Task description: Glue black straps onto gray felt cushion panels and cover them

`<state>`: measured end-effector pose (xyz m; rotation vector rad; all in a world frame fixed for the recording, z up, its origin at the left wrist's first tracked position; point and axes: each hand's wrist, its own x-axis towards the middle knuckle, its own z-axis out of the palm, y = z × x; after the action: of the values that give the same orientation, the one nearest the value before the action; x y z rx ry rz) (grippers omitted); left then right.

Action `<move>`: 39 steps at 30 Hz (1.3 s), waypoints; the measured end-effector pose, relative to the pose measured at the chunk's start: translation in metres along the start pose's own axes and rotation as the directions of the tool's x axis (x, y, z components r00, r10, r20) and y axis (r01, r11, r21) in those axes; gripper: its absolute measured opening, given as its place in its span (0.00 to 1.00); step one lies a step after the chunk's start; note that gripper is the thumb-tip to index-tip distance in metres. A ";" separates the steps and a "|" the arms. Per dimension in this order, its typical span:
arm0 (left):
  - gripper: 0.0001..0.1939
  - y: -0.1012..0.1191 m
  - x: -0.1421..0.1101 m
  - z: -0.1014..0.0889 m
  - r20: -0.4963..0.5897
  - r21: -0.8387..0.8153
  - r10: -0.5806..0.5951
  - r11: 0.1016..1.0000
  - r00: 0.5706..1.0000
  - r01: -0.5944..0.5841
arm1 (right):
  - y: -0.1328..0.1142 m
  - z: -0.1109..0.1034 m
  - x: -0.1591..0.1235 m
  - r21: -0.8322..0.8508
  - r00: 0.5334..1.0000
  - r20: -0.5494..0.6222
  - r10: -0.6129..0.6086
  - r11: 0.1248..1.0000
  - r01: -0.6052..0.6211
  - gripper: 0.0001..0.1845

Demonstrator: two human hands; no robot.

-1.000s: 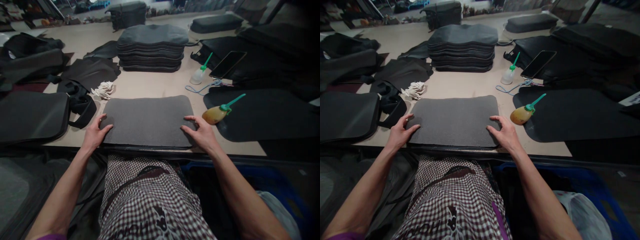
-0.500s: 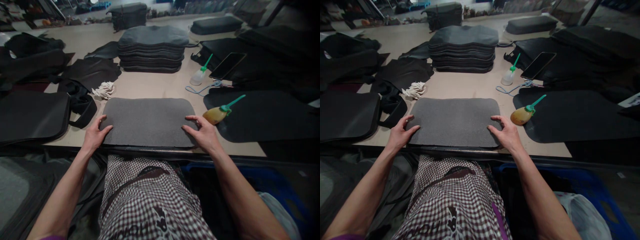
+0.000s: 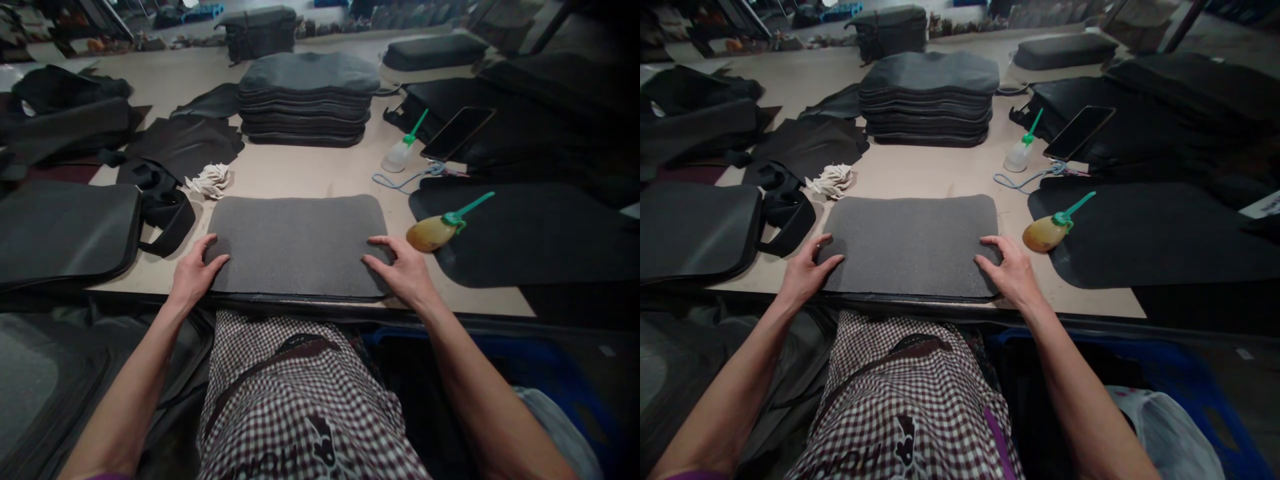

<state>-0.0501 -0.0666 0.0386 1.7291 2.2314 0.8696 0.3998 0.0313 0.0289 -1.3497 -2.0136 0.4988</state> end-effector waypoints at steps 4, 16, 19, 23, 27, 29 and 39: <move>0.30 0.000 0.000 0.000 0.000 -0.002 0.007 1.000 1.000 -0.007 | -0.001 0.000 0.000 -0.009 1.000 0.007 0.011 1.000 -0.011 0.18; 0.29 0.002 -0.003 0.000 0.002 0.105 0.043 0.994 0.999 -0.043 | 0.011 0.007 -0.008 -0.213 0.997 0.037 -0.070 0.974 0.077 0.21; 0.26 -0.001 -0.002 -0.002 0.014 0.094 0.075 0.993 0.997 -0.076 | 0.012 0.010 -0.010 -0.323 0.991 0.014 -0.131 0.938 0.128 0.22; 0.24 -0.008 0.000 -0.004 0.017 0.026 0.111 0.993 0.994 -0.111 | 0.010 0.010 -0.011 -0.431 0.962 -0.050 -0.270 0.874 0.223 0.28; 0.21 -0.011 0.003 -0.008 0.023 -0.080 0.070 0.994 0.997 -0.068 | 0.022 0.019 -0.012 -0.318 0.896 0.129 -0.425 0.838 0.443 0.22; 0.19 -0.013 0.005 -0.010 0.030 -0.139 0.030 0.990 0.999 -0.026 | 0.032 0.025 -0.011 -0.264 0.863 0.204 -0.463 0.822 0.504 0.20; 0.19 -0.023 0.008 -0.006 0.017 -0.179 0.013 0.984 1.000 -0.010 | 0.043 0.027 -0.007 -0.292 0.848 0.242 -0.471 0.798 0.527 0.20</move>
<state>-0.0741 -0.0648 0.0327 1.6626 2.0627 1.0185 0.4111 0.0435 -0.0197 -0.9094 -2.5658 -0.0047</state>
